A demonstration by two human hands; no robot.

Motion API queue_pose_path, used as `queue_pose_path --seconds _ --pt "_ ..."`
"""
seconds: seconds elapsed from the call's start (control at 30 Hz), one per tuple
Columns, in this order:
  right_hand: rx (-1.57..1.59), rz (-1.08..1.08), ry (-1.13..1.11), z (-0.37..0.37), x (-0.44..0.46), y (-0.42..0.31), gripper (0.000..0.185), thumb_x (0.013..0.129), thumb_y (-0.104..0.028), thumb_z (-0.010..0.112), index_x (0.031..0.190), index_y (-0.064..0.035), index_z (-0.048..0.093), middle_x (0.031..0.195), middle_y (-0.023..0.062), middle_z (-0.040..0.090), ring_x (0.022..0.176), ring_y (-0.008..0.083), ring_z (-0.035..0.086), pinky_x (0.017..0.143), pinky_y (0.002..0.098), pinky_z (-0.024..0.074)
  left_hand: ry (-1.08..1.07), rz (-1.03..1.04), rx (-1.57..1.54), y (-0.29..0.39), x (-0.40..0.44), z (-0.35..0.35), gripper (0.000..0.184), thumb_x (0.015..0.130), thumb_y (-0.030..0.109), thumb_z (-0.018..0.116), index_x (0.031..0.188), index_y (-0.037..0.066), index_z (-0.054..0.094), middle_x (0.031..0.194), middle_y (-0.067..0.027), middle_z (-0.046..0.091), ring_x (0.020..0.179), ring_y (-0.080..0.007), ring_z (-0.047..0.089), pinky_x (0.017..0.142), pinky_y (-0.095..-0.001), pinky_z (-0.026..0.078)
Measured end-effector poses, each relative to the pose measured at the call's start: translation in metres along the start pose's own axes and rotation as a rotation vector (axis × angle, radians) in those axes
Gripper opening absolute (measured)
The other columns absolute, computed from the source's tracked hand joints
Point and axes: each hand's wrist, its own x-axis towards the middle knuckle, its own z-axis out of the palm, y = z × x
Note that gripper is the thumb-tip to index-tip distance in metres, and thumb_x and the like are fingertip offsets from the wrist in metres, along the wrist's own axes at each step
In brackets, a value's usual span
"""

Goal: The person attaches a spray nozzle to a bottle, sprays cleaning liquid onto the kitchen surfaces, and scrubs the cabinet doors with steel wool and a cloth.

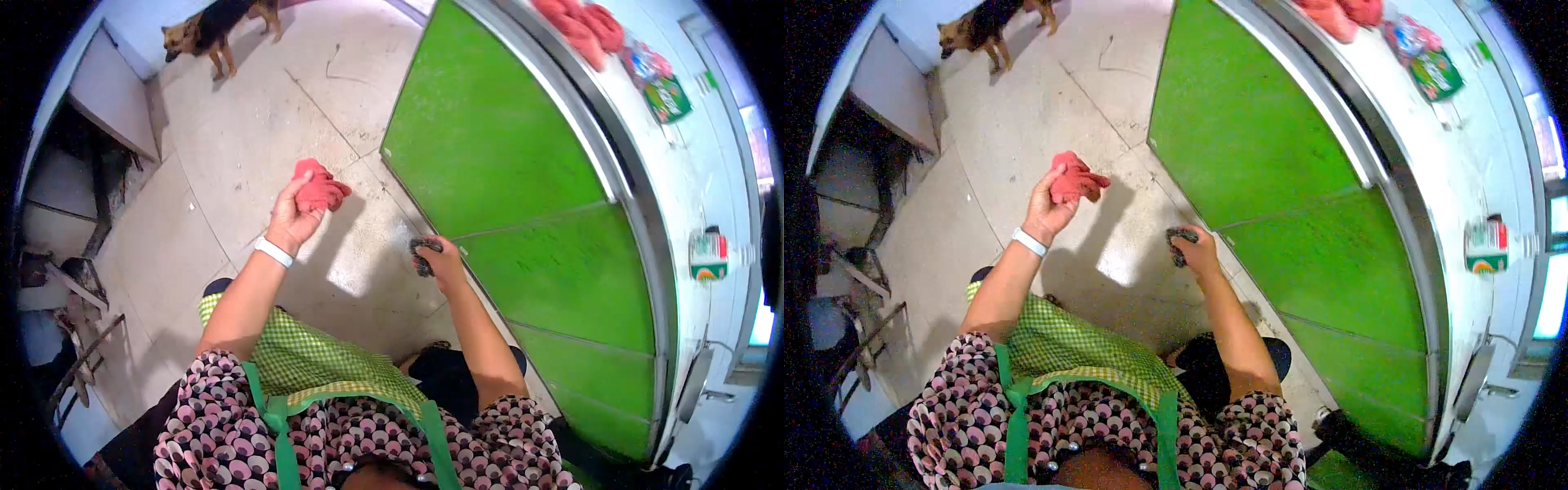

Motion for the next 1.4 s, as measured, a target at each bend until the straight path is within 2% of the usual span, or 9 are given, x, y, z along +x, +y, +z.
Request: queue_pose_path --seconds 0.1,0.37,0.43,0.77,0.8,0.93,0.97,1.3,1.4 --pt "0.28 0.027 0.042 -0.03 -0.027 -0.007 0.035 0.077 -0.006 0.067 0.108 0.0008 0.053 0.085 0.0151 0.061 0.063 0.0202 0.062 0.052 0.0325 0.053 0.102 -0.146 -0.146 -0.03 -0.013 0.035 0.009 0.082 0.01 0.056 0.088 0.004 0.054 0.068 -0.0012 0.052 0.052 -0.0111 0.046 0.046 -0.0225 0.04" --pt "0.731 0.189 -0.298 -0.044 -0.031 -0.018 0.036 0.083 -0.019 0.062 0.115 -0.0075 0.051 0.105 0.0104 0.058 0.096 0.0293 0.057 0.085 0.0531 0.0471 -0.244 -0.277 -0.103 -0.042 0.04 0.015 0.023 0.094 0.026 0.04 0.09 0.009 0.055 0.072 -0.0015 0.057 0.056 -0.012 0.052 0.047 -0.0229 0.043" --pt "0.569 0.01 -0.308 -0.041 -0.046 -0.034 0.04 0.083 -0.013 0.06 0.121 -0.0087 0.049 0.104 0.0102 0.058 0.094 0.0294 0.058 0.084 0.0539 0.0478 0.152 -0.099 0.012 -0.051 0.021 0.053 0.029 0.095 0.033 0.04 0.103 0.01 0.056 0.088 -0.0044 0.062 0.07 -0.0173 0.059 0.059 -0.029 0.049" --pt "-0.935 -0.995 0.421 0.019 -0.062 -0.151 0.027 0.069 -0.005 0.06 0.096 -0.0055 0.063 0.085 0.0133 0.057 0.077 0.0294 0.056 0.069 0.0349 0.0466 -0.089 -0.192 -0.127 -0.045 0.037 0.039 0.026 0.097 0.028 0.033 0.103 0.015 0.054 0.08 -0.0006 0.052 0.068 -0.0168 0.046 0.055 -0.0305 0.043" --pt "-1.154 -1.135 0.482 0.022 -0.066 -0.169 0.029 0.067 -0.005 0.061 0.096 -0.0064 0.063 0.087 0.0123 0.056 0.079 0.0286 0.055 0.069 0.0354 0.0462 -0.599 -0.295 -0.348 -0.057 0.068 -0.008 0.027 0.097 0.03 0.032 0.107 0.016 0.053 0.09 -0.0023 0.057 0.076 -0.017 0.051 0.055 -0.0299 0.042" --pt "-1.547 -1.337 0.624 0.018 -0.04 -0.199 0.033 0.065 -0.004 0.062 0.097 -0.0075 0.061 0.093 0.0093 0.056 0.081 0.0267 0.053 0.067 0.0367 0.0455 -0.361 -0.347 -0.118 -0.05 0.079 -0.035 0.035 0.092 0.041 0.039 0.114 0.018 0.053 0.112 -0.0046 0.058 0.098 -0.022 0.056 0.067 -0.0303 0.045" --pt "-1.639 -1.327 0.684 0.012 -0.03 -0.199 0.032 0.066 -0.002 0.061 0.097 -0.0072 0.061 0.094 0.0092 0.057 0.081 0.0265 0.054 0.067 0.0361 0.0457 -0.27 -0.306 -0.09 -0.048 0.069 -0.011 0.028 0.09 0.039 0.046 0.103 0.016 0.055 0.094 -0.0019 0.06 0.075 -0.017 0.054 0.06 -0.0278 0.043" --pt "-1.592 -1.077 0.416 0.036 0.044 -0.152 0.032 0.063 0.004 0.057 0.092 -0.0082 0.062 0.095 0.0074 0.059 0.08 0.026 0.054 0.069 0.0355 0.0482 -0.054 -0.238 -0.118 -0.026 0.081 -0.001 0.028 0.087 0.034 0.053 0.104 0.012 0.055 0.1 -0.0058 0.06 0.088 -0.0254 0.058 0.073 -0.0392 0.049" --pt "-1.431 -1.458 0.537 0.04 0.011 -0.199 0.029 0.059 0.001 0.06 0.088 -0.0053 0.062 0.095 0.009 0.057 0.081 0.0259 0.052 0.067 0.0348 0.0478 -0.05 -0.213 -0.152 -0.019 0.075 0.003 0.026 0.088 0.034 0.052 0.102 0.013 0.056 0.1 -0.0064 0.06 0.087 -0.0251 0.059 0.068 -0.0368 0.05"
